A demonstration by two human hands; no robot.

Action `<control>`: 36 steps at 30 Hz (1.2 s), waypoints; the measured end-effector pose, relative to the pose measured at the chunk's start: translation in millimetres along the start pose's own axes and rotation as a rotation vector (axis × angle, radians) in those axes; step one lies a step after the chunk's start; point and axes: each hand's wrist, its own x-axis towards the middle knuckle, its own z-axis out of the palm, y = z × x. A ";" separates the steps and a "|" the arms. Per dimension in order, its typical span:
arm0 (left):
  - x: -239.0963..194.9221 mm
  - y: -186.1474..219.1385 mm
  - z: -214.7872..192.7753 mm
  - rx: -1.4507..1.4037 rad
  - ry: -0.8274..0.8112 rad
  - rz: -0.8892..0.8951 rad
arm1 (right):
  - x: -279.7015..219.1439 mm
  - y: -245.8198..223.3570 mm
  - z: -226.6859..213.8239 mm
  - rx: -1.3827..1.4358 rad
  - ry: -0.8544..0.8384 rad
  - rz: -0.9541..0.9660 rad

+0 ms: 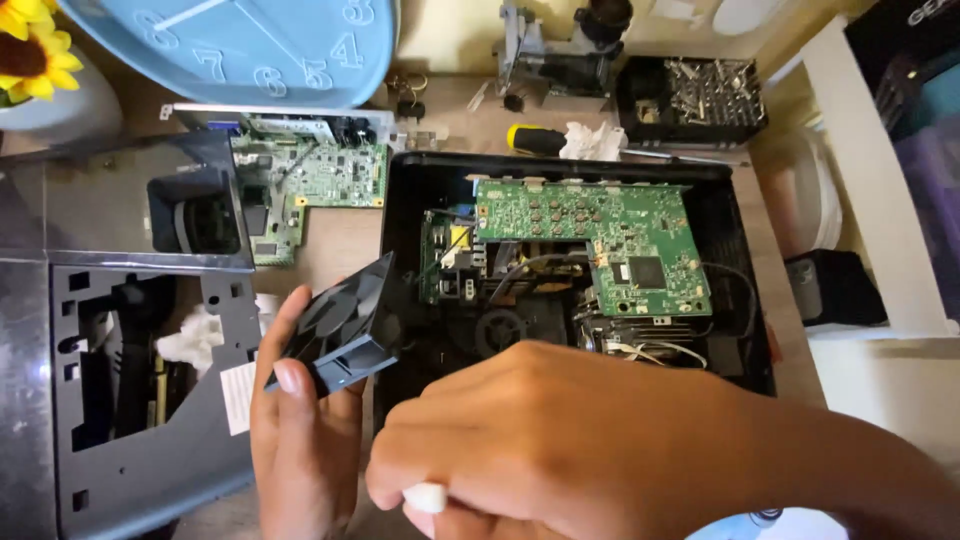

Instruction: The person uses a toothbrush to clean a small black cooling fan and the interior of a disassembled electronic device. They brush the fan blades and housing, then brush the internal components and circuit boards inside the device casing.

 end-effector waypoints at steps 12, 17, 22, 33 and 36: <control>-5.0 -16.5 -12.9 0.376 -0.227 0.369 | -24.9 20.7 3.3 -0.146 0.166 0.125; 0.5 -31.0 -12.5 0.295 -0.320 0.597 | -40.1 9.4 4.1 -0.189 0.193 0.120; -9.5 -15.3 -4.1 0.512 -0.324 0.641 | -57.1 13.7 26.4 -0.200 0.296 0.168; -8.8 -25.1 -15.3 0.471 -0.375 0.683 | -153.4 24.4 73.2 -0.534 1.062 0.497; -11.1 -15.5 -6.7 0.488 -0.435 0.735 | -185.6 41.1 73.2 -0.283 0.716 0.426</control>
